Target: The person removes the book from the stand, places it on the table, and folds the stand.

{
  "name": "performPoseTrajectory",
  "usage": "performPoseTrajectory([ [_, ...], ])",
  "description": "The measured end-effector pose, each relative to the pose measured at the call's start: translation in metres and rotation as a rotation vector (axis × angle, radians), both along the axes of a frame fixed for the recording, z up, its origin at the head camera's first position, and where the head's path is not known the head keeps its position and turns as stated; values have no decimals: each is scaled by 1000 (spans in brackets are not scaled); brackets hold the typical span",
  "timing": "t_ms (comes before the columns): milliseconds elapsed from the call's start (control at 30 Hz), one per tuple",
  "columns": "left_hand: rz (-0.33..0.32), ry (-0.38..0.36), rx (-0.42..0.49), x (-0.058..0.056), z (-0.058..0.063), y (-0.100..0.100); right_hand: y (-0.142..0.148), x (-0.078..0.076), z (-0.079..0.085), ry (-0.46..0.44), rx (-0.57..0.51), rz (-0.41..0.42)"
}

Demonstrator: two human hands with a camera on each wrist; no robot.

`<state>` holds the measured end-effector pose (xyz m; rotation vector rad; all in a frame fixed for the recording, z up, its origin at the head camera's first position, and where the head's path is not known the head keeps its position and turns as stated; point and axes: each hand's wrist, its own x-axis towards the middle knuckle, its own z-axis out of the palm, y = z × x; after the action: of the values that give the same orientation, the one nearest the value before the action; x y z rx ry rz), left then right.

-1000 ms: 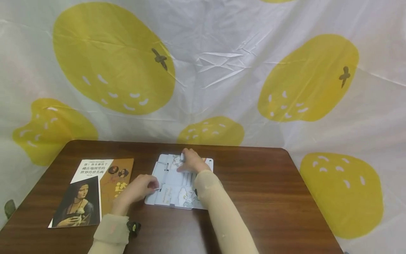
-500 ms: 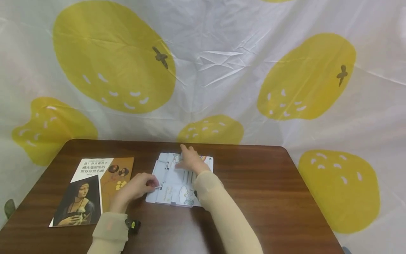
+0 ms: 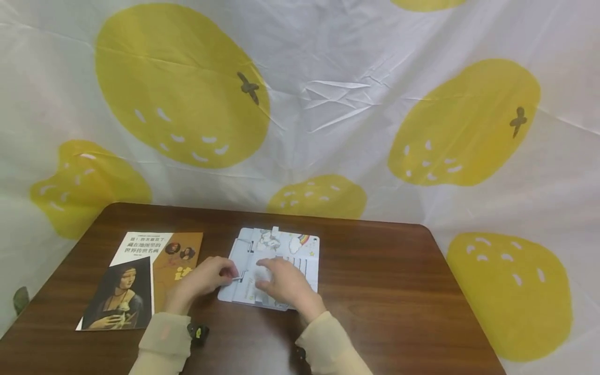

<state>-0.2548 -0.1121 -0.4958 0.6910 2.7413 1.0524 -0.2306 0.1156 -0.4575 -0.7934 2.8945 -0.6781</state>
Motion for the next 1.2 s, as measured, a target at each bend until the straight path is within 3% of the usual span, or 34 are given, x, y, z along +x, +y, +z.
performPoseTrajectory([
  [200,7,-5,-4,-5,-3,-4,-7,11,-8,0,124,-38],
  [367,11,-13,-19,-6,-2,-4,-10,14,-8,-9,151,-17],
  [533,1,-10,-27,-3,1,-3,-12,16,-11,57,198,-23],
  [933,-24,-5,-81,-1,6,0,-8,17,-15,91,142,16],
  [1200,51,-48,-152,-4,8,-7,-17,15,-20,73,122,-35],
])
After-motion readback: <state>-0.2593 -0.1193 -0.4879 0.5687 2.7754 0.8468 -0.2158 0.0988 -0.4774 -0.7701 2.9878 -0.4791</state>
